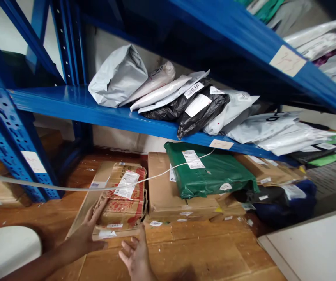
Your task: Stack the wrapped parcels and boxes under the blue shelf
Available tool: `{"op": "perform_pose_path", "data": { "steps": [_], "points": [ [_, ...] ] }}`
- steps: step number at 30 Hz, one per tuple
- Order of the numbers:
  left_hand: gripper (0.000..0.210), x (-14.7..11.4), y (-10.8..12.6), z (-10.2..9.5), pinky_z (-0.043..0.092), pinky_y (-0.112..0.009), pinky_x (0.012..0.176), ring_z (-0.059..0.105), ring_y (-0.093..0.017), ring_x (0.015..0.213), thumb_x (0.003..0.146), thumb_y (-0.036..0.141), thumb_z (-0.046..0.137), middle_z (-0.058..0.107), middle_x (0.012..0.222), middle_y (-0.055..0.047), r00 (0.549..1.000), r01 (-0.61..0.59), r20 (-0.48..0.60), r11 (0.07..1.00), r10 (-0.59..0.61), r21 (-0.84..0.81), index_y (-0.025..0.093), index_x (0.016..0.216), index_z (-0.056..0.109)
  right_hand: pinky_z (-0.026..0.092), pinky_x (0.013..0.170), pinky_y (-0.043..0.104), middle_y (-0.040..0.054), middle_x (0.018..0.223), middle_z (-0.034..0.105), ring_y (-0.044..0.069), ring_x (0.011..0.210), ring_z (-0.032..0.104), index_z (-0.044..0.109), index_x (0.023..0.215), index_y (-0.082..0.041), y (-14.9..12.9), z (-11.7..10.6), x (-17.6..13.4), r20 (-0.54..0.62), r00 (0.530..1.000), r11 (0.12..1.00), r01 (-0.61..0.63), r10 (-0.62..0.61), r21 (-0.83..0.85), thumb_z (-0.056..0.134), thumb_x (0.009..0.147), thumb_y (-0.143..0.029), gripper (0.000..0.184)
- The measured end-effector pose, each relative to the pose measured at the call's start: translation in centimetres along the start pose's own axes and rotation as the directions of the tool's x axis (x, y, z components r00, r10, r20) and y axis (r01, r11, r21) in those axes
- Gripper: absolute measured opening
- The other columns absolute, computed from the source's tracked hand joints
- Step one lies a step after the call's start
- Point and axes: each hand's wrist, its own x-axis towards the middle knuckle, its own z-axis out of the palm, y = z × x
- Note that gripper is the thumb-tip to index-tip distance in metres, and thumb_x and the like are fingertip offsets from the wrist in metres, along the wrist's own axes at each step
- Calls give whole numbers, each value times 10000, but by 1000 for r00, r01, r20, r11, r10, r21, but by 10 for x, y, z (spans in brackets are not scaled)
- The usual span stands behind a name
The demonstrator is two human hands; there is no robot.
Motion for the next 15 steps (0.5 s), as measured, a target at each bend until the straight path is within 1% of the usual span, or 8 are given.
{"op": "perform_pose_path", "data": {
  "steps": [3, 5, 6, 8, 10, 11, 12, 15],
  "points": [
    [717, 3, 5, 24, 280, -495, 1102, 207, -326, 1391, 756, 181, 526, 186, 1438, -126, 983, 57, -177, 996, -46, 61, 254, 1423, 273, 494, 687, 340, 31, 880, 649, 225, 761, 669, 608, 874, -263, -6, -29, -13, 155, 988, 947, 73, -25, -312, 725, 331, -747, 736],
    [622, 15, 13, 35, 320, -494, 1077, 253, -329, 1367, 788, 158, 457, 197, 1392, -136, 958, 108, -273, 990, -81, 86, 228, 1394, 335, 479, 636, 313, 31, 779, 654, 200, 668, 640, 626, 771, -222, -29, -45, -25, 272, 941, 834, 309, -200, -457, 740, 433, -697, 594],
    [600, 21, 16, 39, 341, -495, 1060, 281, -338, 1348, 801, 171, 445, 210, 1370, -137, 951, 128, -295, 987, -93, 101, 228, 1390, 346, 474, 624, 304, 31, 738, 649, 195, 655, 625, 629, 751, -213, -47, -51, -32, 311, 885, 745, 462, -347, -482, 719, 512, -676, 529],
    [567, 26, 16, 44, 379, -493, 1025, 362, -350, 1287, 833, 233, 422, 255, 1304, -135, 948, 142, -303, 981, -97, 130, 233, 1395, 346, 480, 654, 301, 48, 774, 658, 213, 739, 618, 632, 811, -211, -92, -60, -46, 301, 690, 519, 705, -658, -483, 679, 610, -628, 465],
    [558, 25, 6, 46, 404, -490, 998, 436, -351, 1211, 857, 326, 393, 298, 1232, -133, 954, 118, -292, 980, -68, 160, 220, 1402, 341, 488, 741, 311, 80, 954, 656, 232, 884, 606, 593, 930, -211, -143, -64, -56, 153, 520, 394, 779, -840, -487, 696, 594, -583, 512],
    [571, 23, -2, 46, 408, -490, 993, 454, -352, 1187, 860, 370, 382, 310, 1214, -135, 957, 97, -288, 979, -43, 179, 206, 1405, 337, 490, 749, 310, 79, 958, 645, 233, 906, 601, 560, 922, -215, -166, -64, -58, 53, 505, 422, 770, -861, -478, 700, 569, -585, 531],
    [592, 21, -11, 46, 405, -491, 995, 457, -356, 1179, 857, 406, 377, 316, 1212, -140, 957, 76, -289, 977, -15, 201, 193, 1408, 332, 497, 739, 314, 73, 917, 639, 232, 891, 608, 534, 886, -218, -186, -63, -58, -29, 534, 487, 744, -845, -457, 687, 556, -599, 526],
    [688, 19, -30, 44, 398, -492, 1000, 425, -376, 1195, 821, 489, 419, 337, 1225, -155, 952, 38, -303, 963, 46, 267, 174, 1421, 302, 522, 639, 347, 55, 717, 620, 239, 746, 643, 503, 768, -220, -222, -51, -46, -69, 685, 647, 643, -725, -408, 601, 583, -666, 493]
  ]
}}
